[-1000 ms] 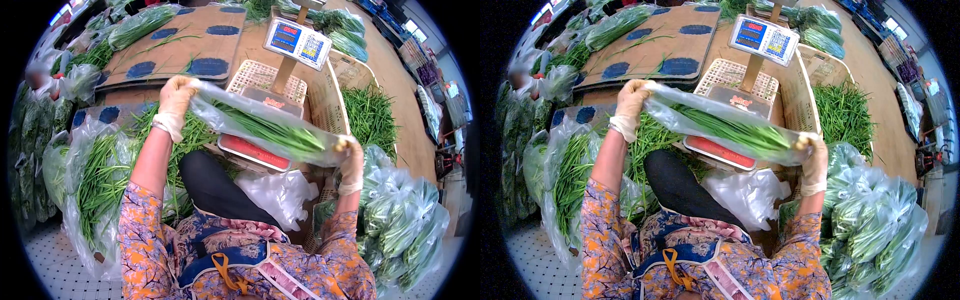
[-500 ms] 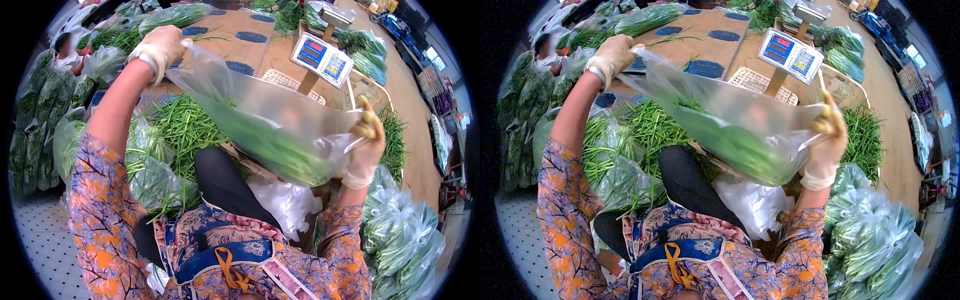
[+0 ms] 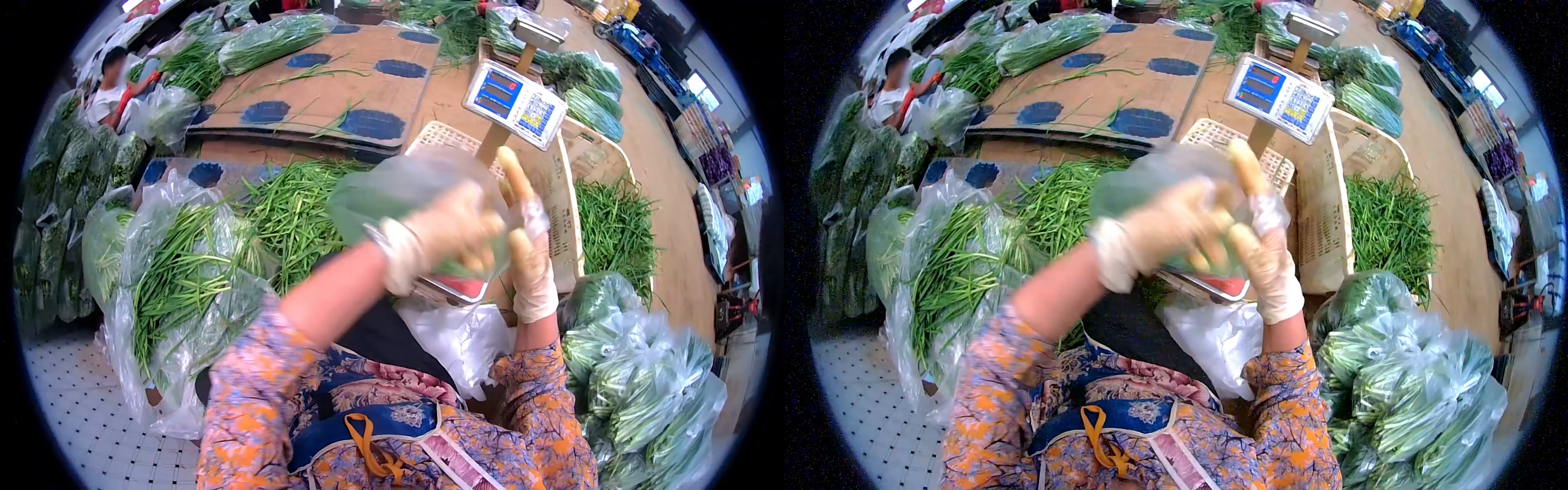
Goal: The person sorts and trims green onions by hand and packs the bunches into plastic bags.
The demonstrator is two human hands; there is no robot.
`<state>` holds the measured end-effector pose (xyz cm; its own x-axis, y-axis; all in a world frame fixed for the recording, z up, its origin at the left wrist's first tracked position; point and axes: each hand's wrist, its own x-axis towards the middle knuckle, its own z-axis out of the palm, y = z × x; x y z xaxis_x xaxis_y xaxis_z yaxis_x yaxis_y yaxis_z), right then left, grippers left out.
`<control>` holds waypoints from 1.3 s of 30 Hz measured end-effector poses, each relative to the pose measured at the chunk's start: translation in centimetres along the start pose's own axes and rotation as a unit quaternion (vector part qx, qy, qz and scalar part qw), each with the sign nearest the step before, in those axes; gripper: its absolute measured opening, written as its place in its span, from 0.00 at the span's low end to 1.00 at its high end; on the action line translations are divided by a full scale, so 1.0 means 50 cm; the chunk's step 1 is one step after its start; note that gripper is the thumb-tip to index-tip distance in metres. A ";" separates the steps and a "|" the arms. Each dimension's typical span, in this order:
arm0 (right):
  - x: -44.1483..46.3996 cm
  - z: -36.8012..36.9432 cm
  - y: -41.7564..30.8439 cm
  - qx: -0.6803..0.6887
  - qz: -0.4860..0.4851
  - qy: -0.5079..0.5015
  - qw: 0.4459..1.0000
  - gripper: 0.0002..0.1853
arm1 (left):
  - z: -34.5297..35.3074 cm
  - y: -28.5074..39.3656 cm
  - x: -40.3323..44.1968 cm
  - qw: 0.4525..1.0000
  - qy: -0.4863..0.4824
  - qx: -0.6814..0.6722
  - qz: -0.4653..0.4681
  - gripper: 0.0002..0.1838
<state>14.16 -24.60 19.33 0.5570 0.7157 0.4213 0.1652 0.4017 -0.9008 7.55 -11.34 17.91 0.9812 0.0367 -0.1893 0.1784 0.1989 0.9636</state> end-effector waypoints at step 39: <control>-0.113 -0.098 0.237 -0.555 0.280 -0.157 0.768 0.45 | -0.088 -0.078 -0.054 0.994 0.088 0.057 -0.003 0.22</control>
<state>16.94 -26.68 5.74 0.5981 0.7716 -0.2166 0.6604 -0.6276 -0.4123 3.88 -7.91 13.86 0.9539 0.2083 -0.2161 0.2019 0.0874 0.9755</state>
